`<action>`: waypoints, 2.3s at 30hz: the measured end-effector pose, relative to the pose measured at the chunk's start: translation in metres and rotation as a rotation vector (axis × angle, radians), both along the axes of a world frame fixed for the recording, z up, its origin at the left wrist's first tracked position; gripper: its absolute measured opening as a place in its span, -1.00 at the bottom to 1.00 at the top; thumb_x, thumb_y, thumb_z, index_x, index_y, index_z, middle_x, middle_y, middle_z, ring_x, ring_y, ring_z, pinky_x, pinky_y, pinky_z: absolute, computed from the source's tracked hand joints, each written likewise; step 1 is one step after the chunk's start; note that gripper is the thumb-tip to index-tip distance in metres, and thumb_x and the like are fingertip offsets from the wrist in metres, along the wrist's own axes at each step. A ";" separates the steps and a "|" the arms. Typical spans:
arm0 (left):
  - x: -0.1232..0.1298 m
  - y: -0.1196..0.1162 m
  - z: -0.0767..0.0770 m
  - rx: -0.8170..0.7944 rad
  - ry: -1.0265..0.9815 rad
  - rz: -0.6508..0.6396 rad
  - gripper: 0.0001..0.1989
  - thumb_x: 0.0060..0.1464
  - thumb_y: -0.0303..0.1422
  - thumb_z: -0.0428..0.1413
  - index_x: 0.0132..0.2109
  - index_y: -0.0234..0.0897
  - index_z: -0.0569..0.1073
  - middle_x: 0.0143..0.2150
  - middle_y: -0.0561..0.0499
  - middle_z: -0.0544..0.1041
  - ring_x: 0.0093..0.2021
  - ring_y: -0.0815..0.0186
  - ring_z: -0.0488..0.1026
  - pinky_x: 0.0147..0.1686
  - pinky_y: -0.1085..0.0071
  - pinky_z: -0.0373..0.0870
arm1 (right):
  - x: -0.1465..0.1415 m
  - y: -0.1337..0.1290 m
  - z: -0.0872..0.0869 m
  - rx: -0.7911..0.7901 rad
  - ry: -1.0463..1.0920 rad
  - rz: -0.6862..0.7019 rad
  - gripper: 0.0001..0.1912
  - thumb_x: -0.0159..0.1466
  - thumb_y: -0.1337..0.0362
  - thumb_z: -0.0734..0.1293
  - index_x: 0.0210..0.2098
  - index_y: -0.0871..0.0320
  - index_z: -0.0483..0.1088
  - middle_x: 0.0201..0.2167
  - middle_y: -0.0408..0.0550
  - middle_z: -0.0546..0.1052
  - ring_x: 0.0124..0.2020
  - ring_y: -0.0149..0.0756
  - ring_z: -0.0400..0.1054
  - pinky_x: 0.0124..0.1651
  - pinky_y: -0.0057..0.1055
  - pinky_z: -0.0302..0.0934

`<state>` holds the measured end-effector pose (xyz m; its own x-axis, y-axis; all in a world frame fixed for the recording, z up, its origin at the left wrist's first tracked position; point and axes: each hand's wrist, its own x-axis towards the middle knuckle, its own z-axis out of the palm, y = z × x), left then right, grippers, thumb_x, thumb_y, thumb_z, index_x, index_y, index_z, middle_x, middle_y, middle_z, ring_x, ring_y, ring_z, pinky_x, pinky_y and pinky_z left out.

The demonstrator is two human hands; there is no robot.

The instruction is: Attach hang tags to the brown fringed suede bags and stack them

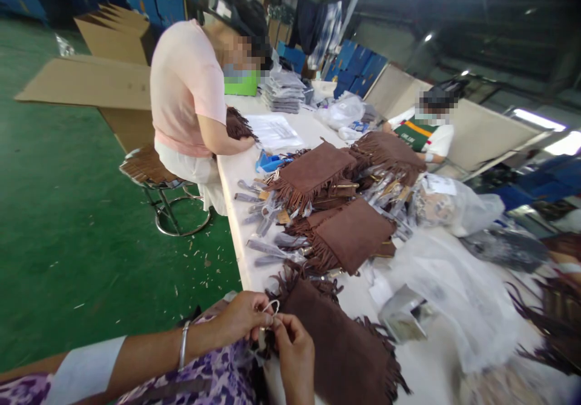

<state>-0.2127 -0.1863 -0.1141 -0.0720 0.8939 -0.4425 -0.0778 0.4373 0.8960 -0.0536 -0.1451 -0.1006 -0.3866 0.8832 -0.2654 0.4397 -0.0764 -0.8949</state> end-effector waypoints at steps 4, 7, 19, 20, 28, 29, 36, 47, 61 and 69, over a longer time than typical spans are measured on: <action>-0.001 0.002 -0.001 0.049 0.094 -0.016 -0.77 0.00 -0.22 0.10 -0.37 -0.33 0.45 -0.67 0.13 0.37 -0.65 0.41 0.26 -0.62 0.55 0.11 | 0.000 -0.002 0.003 0.061 -0.050 0.003 -0.64 0.25 0.00 0.27 -0.38 0.15 0.51 -0.48 -0.13 0.54 -0.44 -0.31 0.36 -0.38 -0.50 0.18; -0.002 0.003 0.001 0.071 0.105 -0.043 -0.76 0.02 -0.21 0.09 -0.36 -0.33 0.45 -0.67 0.14 0.36 -0.64 0.42 0.27 -0.60 0.55 0.12 | -0.001 -0.004 0.007 0.106 -0.087 0.000 -0.67 0.26 0.03 0.25 -0.37 0.13 0.50 -0.46 -0.13 0.55 -0.43 -0.31 0.38 -0.36 -0.49 0.18; -0.012 0.005 0.000 -0.077 -0.424 -0.191 -0.75 -0.10 -0.23 0.22 -0.34 -0.34 0.49 -0.54 0.06 0.47 -0.68 0.48 0.25 -0.69 0.57 0.08 | 0.001 -0.002 0.003 0.374 -0.296 0.044 -0.79 0.30 0.20 0.22 -0.39 0.09 0.43 -0.45 -0.13 0.54 -0.45 -0.30 0.41 -0.37 -0.44 0.16; -0.014 0.006 0.000 -0.129 -0.443 -0.252 -0.75 -0.12 -0.23 0.24 -0.35 -0.35 0.50 -0.55 0.06 0.46 -0.70 0.49 0.23 -0.72 0.57 0.05 | 0.001 -0.002 0.002 0.396 -0.317 0.070 -0.79 0.31 0.20 0.20 -0.38 0.09 0.42 -0.44 -0.13 0.53 -0.44 -0.31 0.41 -0.37 -0.44 0.16; -0.029 0.015 0.001 -0.155 -0.572 -0.313 -0.45 -0.07 -0.32 0.15 0.12 -0.32 0.45 -0.43 -0.10 0.60 -0.71 0.44 0.32 -0.73 0.59 0.11 | 0.049 -0.012 -0.015 0.751 -0.557 0.100 -0.61 0.37 0.10 0.15 0.07 0.08 0.41 0.07 0.09 0.46 0.06 -0.01 0.32 0.02 -0.18 0.20; -0.030 0.015 0.002 -0.150 -0.544 -0.329 -0.40 -0.05 -0.30 0.15 0.19 -0.30 0.40 -0.45 -0.09 0.60 -0.72 0.43 0.32 -0.73 0.59 0.10 | 0.054 -0.013 -0.018 0.782 -0.586 0.120 -0.63 0.37 0.09 0.16 0.03 0.08 0.43 0.05 0.09 0.47 0.03 0.00 0.33 -0.01 -0.17 0.21; -0.018 0.007 0.015 -0.064 -0.070 -0.493 -0.32 0.00 -0.20 0.19 0.29 -0.11 0.30 -0.52 0.07 0.55 -0.71 0.34 0.32 -0.67 0.50 0.21 | 0.051 -0.013 -0.020 0.677 -0.483 0.136 -0.70 0.39 0.11 0.14 -0.30 0.04 0.45 -0.24 -0.05 0.50 -0.26 -0.26 0.45 -0.23 -0.41 0.28; 0.011 -0.007 -0.006 0.389 0.892 -0.526 -0.55 0.14 -0.41 0.03 0.20 -0.24 0.35 -0.30 -0.18 0.59 -0.39 0.10 0.52 -0.39 0.37 0.34 | 0.018 -0.027 -0.013 0.563 -0.457 -0.037 -0.81 0.28 0.10 0.28 -0.27 -0.01 0.50 -0.04 0.02 0.43 -0.01 -0.10 0.36 -0.05 -0.30 0.27; 0.003 -0.016 0.033 0.390 0.860 -0.509 -0.77 0.29 -0.27 -0.02 0.01 -0.14 0.43 -0.27 -0.07 0.60 -0.32 0.16 0.56 -0.40 0.45 0.31 | 0.007 -0.045 -0.014 0.431 -0.182 -0.309 -0.69 0.33 -0.01 0.22 -0.28 0.07 0.43 -0.15 -0.02 0.52 -0.08 -0.18 0.39 -0.03 -0.39 0.17; -0.009 -0.018 0.043 0.081 0.201 -0.476 -0.66 0.17 -0.37 -0.04 0.06 -0.07 0.44 -0.31 0.07 0.59 -0.52 0.27 0.56 -0.65 0.57 0.29 | -0.002 -0.050 -0.002 0.365 -0.179 -0.394 -0.58 0.32 -0.13 0.18 -0.27 0.06 0.44 -0.30 -0.12 0.55 -0.28 -0.25 0.43 -0.22 -0.43 0.17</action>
